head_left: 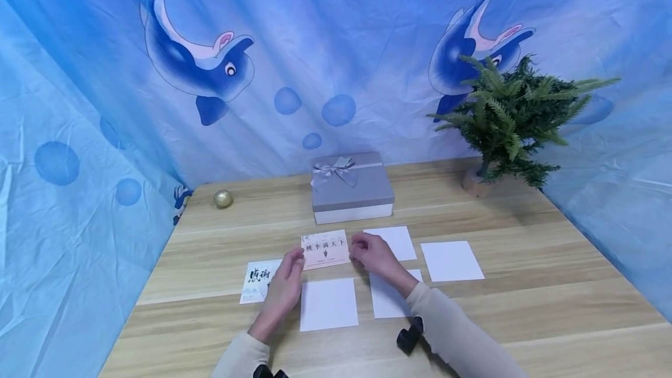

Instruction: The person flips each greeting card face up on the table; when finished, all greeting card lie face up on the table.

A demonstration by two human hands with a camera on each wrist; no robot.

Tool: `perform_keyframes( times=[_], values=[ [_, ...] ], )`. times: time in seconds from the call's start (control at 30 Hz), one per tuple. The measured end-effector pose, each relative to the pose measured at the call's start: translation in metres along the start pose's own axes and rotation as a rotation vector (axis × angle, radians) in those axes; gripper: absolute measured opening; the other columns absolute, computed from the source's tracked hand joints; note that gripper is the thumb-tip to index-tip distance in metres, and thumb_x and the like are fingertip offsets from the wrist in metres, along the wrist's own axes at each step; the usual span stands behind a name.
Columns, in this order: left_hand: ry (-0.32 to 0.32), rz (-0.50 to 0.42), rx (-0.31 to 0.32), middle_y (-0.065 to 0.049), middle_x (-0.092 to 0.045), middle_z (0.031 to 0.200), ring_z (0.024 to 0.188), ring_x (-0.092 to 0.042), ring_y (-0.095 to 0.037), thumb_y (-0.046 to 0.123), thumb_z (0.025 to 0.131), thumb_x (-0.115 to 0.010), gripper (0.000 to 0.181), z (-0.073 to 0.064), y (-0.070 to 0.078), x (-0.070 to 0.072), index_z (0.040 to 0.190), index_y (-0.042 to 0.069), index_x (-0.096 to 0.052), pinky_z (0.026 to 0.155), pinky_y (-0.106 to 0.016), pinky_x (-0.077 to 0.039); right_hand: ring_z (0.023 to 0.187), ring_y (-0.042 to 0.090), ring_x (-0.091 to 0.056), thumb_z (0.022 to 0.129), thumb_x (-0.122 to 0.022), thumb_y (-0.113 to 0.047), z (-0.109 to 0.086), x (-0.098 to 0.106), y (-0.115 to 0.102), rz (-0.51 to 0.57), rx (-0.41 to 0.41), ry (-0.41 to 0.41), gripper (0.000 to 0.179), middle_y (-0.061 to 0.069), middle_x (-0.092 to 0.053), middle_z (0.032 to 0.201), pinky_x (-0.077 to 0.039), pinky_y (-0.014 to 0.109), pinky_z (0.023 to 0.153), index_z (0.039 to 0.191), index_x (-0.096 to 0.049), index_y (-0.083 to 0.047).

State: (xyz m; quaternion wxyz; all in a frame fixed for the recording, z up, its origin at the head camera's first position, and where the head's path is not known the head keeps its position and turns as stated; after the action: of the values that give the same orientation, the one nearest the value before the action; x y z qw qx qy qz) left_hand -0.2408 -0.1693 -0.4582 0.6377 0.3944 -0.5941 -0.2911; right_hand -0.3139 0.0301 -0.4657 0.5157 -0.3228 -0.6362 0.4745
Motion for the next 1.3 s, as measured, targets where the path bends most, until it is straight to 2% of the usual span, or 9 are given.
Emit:
perform_keyframes(
  times=[0.33, 0.4, 0.53, 0.7, 0.77, 0.9, 1.0, 1.17, 1.3],
  values=[
    [-0.018, 0.049, -0.032, -0.018, -0.047, 0.147, 0.137, -0.039, -0.040, 0.030, 0.106, -0.033, 0.044, -0.004, 0.005, -0.003, 0.141, 0.007, -0.047, 0.113, -0.056, -0.032, 0.076, 0.018, -0.069, 0.095, -0.057, -0.012, -0.007, -0.002, -0.006, -0.079, 0.001, -0.035, 0.037, 0.011, -0.071, 0.093, -0.056, 0.028, 0.064, 0.126, -0.058, 0.008],
    [-0.020, 0.045, -0.036, -0.018, -0.047, 0.147, 0.137, -0.039, -0.040, 0.030, 0.106, -0.033, 0.044, -0.005, 0.006, -0.001, 0.141, 0.007, -0.047, 0.113, -0.056, -0.031, 0.080, 0.017, -0.068, 0.095, -0.057, -0.012, -0.009, 0.003, -0.009, -0.104, 0.037, -0.011, 0.035, 0.009, -0.071, 0.094, -0.056, 0.027, 0.067, 0.125, -0.060, 0.007],
    [0.003, 0.051, -0.049, -0.019, -0.049, 0.144, 0.134, -0.043, -0.041, 0.028, 0.106, -0.033, 0.043, -0.012, 0.004, 0.014, 0.140, 0.006, -0.048, 0.112, -0.057, -0.033, 0.088, 0.020, -0.067, 0.093, -0.059, -0.009, -0.023, 0.010, -0.019, -0.185, 0.200, 0.009, 0.031, 0.008, -0.070, 0.097, -0.057, 0.030, 0.076, 0.121, -0.062, 0.006],
    [0.027, 0.101, -0.069, -0.020, -0.054, 0.138, 0.130, -0.047, -0.042, 0.027, 0.107, -0.032, 0.041, -0.037, -0.004, 0.030, 0.135, 0.006, -0.053, 0.109, -0.058, -0.036, 0.091, 0.022, -0.068, 0.093, -0.060, -0.005, -0.057, 0.007, -0.023, -0.288, 0.340, -0.090, 0.028, 0.011, -0.070, 0.102, -0.058, 0.028, 0.079, 0.119, -0.061, 0.006],
    [0.002, 0.099, -0.087, -0.018, -0.058, 0.135, 0.127, -0.051, -0.039, 0.026, 0.107, -0.034, 0.038, -0.051, -0.004, 0.029, 0.132, 0.007, -0.055, 0.107, -0.057, -0.039, 0.092, 0.021, -0.068, 0.092, -0.061, -0.004, -0.071, 0.003, -0.025, -0.374, 0.390, -0.142, 0.026, 0.011, -0.070, 0.104, -0.058, 0.028, 0.079, 0.116, -0.063, 0.005],
    [-0.048, 0.116, -0.186, -0.013, -0.065, 0.124, 0.115, -0.060, -0.033, 0.020, 0.104, -0.044, 0.029, -0.077, 0.005, 0.019, 0.125, 0.006, -0.059, 0.100, -0.051, -0.048, 0.098, 0.017, -0.064, 0.090, -0.064, -0.009, -0.098, -0.010, -0.034, -0.631, 0.499, -0.237, 0.022, 0.004, -0.068, 0.104, -0.055, 0.030, 0.085, 0.111, -0.066, -0.003],
    [-0.047, 0.143, -0.214, -0.014, -0.065, 0.123, 0.113, -0.062, -0.033, 0.020, 0.103, -0.047, 0.029, -0.089, 0.010, 0.017, 0.125, 0.005, -0.059, 0.097, -0.050, -0.050, 0.101, 0.016, -0.061, 0.089, -0.065, -0.014, -0.110, -0.015, -0.037, -0.734, 0.520, -0.261, 0.022, 0.001, -0.067, 0.102, -0.052, 0.033, 0.090, 0.109, -0.066, -0.006],
    [-0.097, 0.098, -0.117, -0.019, -0.058, 0.134, 0.124, -0.054, -0.039, 0.027, 0.106, -0.040, 0.038, -0.093, 0.005, 0.014, 0.134, 0.006, -0.053, 0.102, -0.057, -0.044, 0.090, 0.010, -0.063, 0.090, -0.064, -0.013, -0.110, -0.012, -0.033, -0.565, 0.408, -0.268, 0.025, 0.002, -0.069, 0.097, -0.055, 0.031, 0.084, 0.112, -0.066, -0.001],
    [-0.149, 0.030, -0.098, -0.023, -0.054, 0.137, 0.126, -0.051, -0.041, 0.028, 0.105, -0.040, 0.041, -0.092, 0.004, 0.007, 0.135, 0.003, -0.050, 0.104, -0.056, -0.043, 0.086, 0.007, -0.064, 0.092, -0.063, -0.014, -0.106, -0.008, -0.029, -0.409, 0.345, -0.267, 0.023, 0.004, -0.070, 0.095, -0.055, 0.025, 0.077, 0.110, -0.066, 0.000]
  ],
)
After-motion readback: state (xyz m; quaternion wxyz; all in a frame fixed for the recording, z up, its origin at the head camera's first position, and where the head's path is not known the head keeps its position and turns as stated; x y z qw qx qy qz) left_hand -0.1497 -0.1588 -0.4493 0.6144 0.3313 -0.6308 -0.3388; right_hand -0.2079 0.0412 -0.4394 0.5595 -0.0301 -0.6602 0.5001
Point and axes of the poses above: each hand's wrist, its own z-axis towards the middle knuckle, its own x-axis out of the back of the hand, y = z × x, the point moved 9 cm from there along z, towards the middle knuckle
